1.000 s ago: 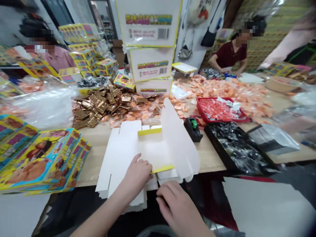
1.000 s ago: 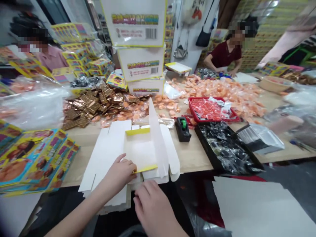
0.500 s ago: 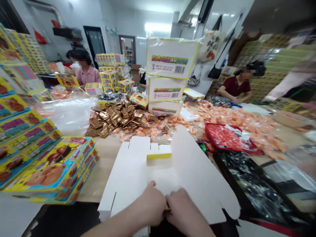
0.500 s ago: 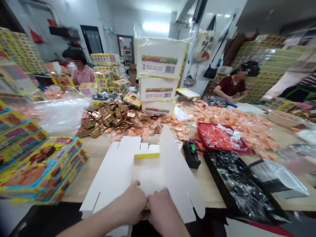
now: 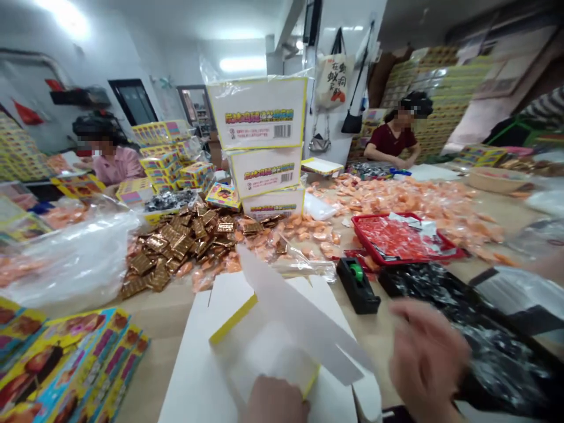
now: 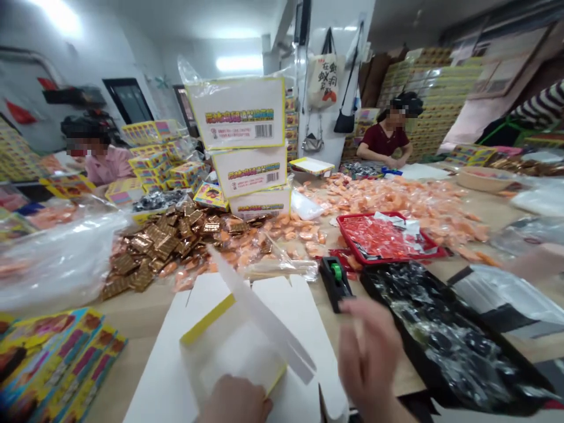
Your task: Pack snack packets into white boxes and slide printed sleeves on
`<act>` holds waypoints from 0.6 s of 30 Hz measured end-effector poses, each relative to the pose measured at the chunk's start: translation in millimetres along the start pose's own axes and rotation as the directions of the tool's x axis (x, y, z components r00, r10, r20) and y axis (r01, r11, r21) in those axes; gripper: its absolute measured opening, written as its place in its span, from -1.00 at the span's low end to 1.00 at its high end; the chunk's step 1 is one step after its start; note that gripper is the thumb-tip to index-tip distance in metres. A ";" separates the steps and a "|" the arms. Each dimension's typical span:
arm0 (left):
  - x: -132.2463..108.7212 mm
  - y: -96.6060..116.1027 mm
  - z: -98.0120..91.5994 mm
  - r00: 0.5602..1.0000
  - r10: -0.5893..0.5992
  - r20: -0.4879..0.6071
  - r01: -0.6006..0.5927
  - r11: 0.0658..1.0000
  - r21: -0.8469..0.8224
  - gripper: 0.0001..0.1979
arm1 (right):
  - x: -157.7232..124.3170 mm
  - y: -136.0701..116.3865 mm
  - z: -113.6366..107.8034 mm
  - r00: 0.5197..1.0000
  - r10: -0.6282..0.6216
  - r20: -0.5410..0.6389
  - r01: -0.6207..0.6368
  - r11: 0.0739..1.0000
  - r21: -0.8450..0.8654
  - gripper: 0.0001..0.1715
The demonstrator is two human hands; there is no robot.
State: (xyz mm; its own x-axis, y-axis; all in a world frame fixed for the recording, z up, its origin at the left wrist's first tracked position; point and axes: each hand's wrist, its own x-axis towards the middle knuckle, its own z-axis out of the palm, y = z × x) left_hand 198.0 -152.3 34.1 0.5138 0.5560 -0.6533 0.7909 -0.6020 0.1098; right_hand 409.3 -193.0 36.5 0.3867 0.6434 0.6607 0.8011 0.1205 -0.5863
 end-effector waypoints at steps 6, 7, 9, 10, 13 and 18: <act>35.8 14.5 -3.1 0.996 0.088 0.001 -0.087 0.990 0.113 -0.70 | 104.6 42.8 151.9 0.885 0.245 0.395 -0.206 0.968 -0.141 -0.79; 36.3 12.8 -2.4 0.998 0.058 -0.018 -0.056 0.994 0.093 -0.68 | 108.9 47.5 172.3 0.882 0.272 0.386 -0.230 0.961 -0.151 -0.83; 28.6 4.4 -1.4 0.998 0.052 -0.023 -0.050 0.997 0.055 -0.68 | 110.0 54.9 195.9 0.875 0.316 0.366 -0.274 0.948 -0.164 -0.87; 20.7 -2.2 -0.3 0.995 0.099 -0.026 -0.098 0.994 0.040 -0.67 | 108.8 57.7 198.5 0.876 0.328 0.354 -0.289 0.944 -0.159 -0.86; -10.6 -26.6 10.3 0.941 0.304 -0.146 -0.308 0.951 -0.004 -0.41 | 102.0 61.4 171.8 0.895 0.338 0.292 -0.318 0.941 -0.114 -0.78; -31.1 -39.4 45.6 0.807 0.359 -0.469 -0.414 0.910 -0.015 -0.62 | 52.9 18.4 38.1 0.950 0.274 -0.148 -0.252 0.955 0.155 -0.66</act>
State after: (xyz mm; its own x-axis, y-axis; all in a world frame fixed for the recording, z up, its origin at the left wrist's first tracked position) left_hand 135.7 -172.0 15.9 0.8547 0.5008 -0.1366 0.5120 -0.7696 0.3815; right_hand 427.1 -128.0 42.8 0.6547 0.5328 0.5361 0.5972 0.0701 -0.7990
